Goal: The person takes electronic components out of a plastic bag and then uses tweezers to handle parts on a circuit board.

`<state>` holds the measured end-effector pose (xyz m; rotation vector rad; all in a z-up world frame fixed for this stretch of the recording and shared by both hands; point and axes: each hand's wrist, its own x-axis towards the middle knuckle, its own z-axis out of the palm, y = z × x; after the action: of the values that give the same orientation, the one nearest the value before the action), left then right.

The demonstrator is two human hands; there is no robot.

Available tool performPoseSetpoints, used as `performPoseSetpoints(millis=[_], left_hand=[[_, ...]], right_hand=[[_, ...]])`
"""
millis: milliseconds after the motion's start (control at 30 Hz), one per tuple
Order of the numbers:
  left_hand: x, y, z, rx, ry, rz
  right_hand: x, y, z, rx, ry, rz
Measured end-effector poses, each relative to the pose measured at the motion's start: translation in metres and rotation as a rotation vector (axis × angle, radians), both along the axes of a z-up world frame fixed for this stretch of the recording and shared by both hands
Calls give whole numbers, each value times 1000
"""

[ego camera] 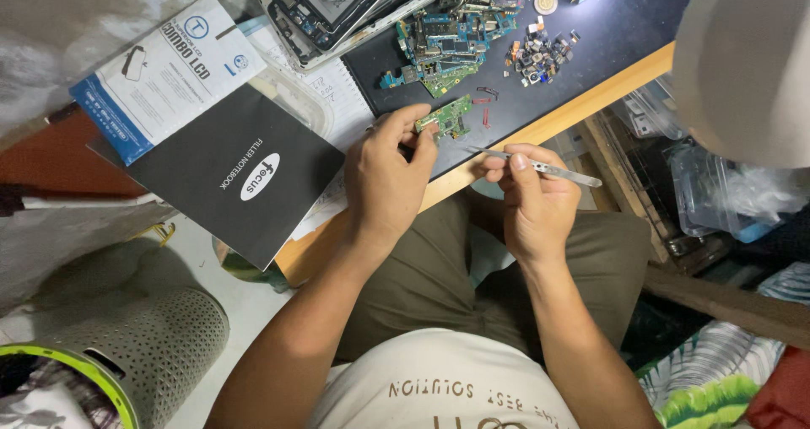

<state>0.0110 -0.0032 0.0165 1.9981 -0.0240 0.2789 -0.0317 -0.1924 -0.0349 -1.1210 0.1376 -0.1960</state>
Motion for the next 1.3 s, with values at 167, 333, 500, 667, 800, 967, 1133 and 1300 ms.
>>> performPoseSetpoints(millis=[167,333,500,667,800,967,1133,1300], left_hand=[[-13,9,6,215,-293,-21],[-24,14,6,398,-458,-121],[-26,14,2,445,-476,-177],[-26,17,-1,467,-450,-181],[-25,18,-4,459,-415,-151],[-26,18,-8,484,-412,-165],[-26,17,-9,487,-420,-164],[-25,16,-6,500,-466,-160]], right_hand=[[2,-11,8,21,-31,-34],[5,-13,12,63,-66,-19],[5,-3,10,-44,-39,-1],[5,7,2,-81,-20,13],[3,11,0,-229,-51,53],[2,18,4,-305,-93,77],[3,17,2,-336,-152,65],[2,13,-3,-334,-143,73]])
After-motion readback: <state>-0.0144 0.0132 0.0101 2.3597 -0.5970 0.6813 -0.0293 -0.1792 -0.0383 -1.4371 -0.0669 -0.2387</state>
